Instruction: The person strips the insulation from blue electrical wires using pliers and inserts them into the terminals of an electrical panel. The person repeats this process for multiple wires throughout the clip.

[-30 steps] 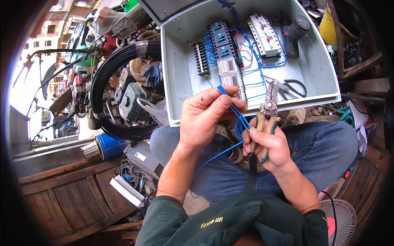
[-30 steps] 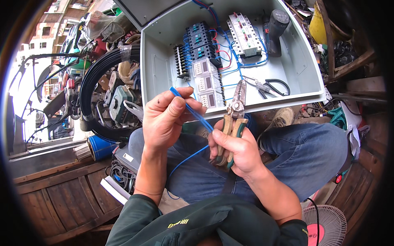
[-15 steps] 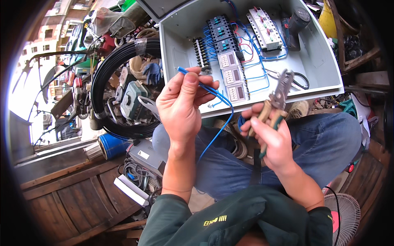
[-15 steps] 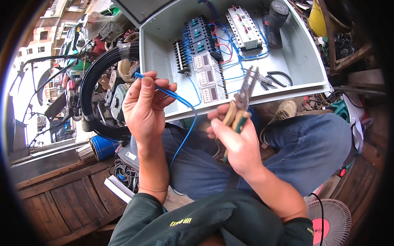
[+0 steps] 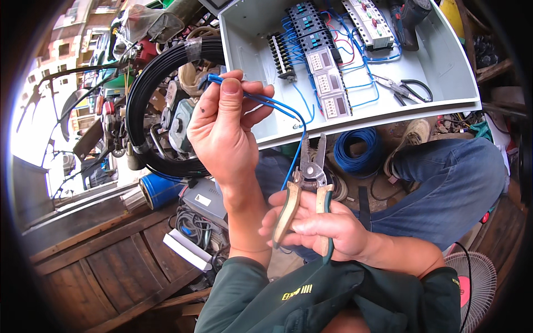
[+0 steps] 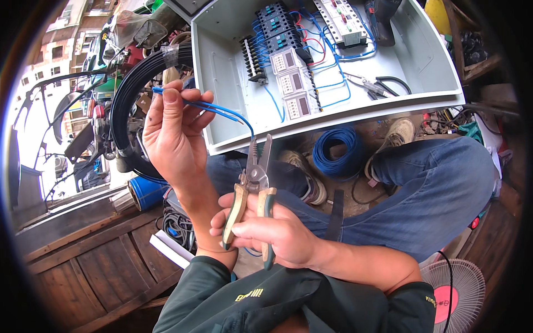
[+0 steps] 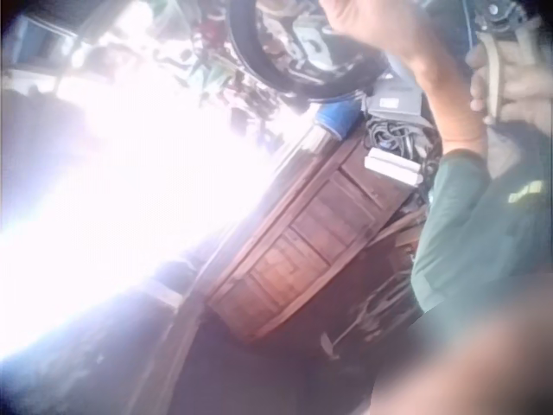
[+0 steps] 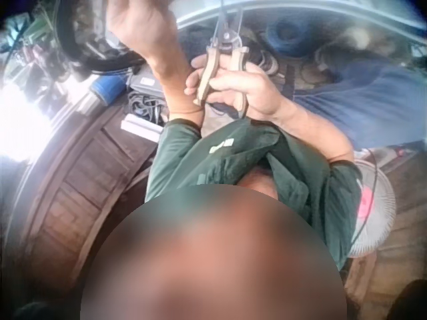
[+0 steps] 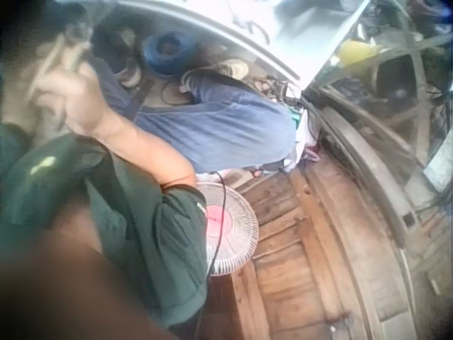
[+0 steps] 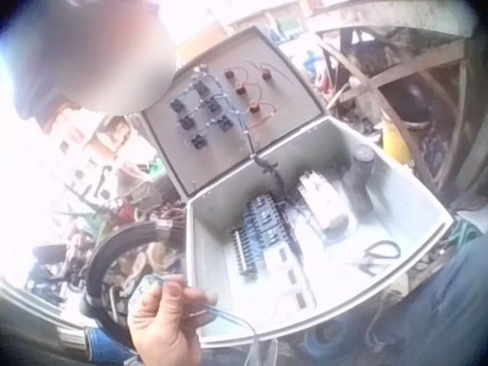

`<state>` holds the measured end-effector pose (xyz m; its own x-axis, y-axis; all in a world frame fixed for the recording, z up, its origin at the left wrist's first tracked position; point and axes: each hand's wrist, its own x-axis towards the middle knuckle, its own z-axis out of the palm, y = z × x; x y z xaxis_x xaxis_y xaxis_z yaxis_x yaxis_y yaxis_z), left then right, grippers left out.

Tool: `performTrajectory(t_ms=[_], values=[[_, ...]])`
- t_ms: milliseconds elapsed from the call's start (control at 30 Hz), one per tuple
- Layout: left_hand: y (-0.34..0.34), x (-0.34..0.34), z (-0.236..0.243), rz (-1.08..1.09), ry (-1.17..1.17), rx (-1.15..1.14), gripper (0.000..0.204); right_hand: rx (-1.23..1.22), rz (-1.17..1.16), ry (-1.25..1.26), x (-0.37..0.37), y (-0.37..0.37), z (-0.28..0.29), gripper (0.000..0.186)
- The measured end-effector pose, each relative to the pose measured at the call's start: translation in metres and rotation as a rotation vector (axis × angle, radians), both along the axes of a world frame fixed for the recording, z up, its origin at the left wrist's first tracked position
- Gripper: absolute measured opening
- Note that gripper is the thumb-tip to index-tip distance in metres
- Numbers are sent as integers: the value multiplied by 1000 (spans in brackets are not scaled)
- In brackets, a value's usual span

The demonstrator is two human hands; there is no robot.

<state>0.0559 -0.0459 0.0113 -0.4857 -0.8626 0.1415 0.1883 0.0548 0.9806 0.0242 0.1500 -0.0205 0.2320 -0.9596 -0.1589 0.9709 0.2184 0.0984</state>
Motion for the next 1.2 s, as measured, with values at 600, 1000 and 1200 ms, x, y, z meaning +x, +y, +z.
performTrajectory(t_ms=[600,1000,1200], values=[[-2,11,8,-36,-10,-43,24,43,-38,282,-11,-45,3,48],[-4,8,5,-10,13,-16,25,96,-24,526,-11,-48,-3,56],[-5,7,5,-13,9,-10,24,112,-74,587,-7,-48,-5,53]])
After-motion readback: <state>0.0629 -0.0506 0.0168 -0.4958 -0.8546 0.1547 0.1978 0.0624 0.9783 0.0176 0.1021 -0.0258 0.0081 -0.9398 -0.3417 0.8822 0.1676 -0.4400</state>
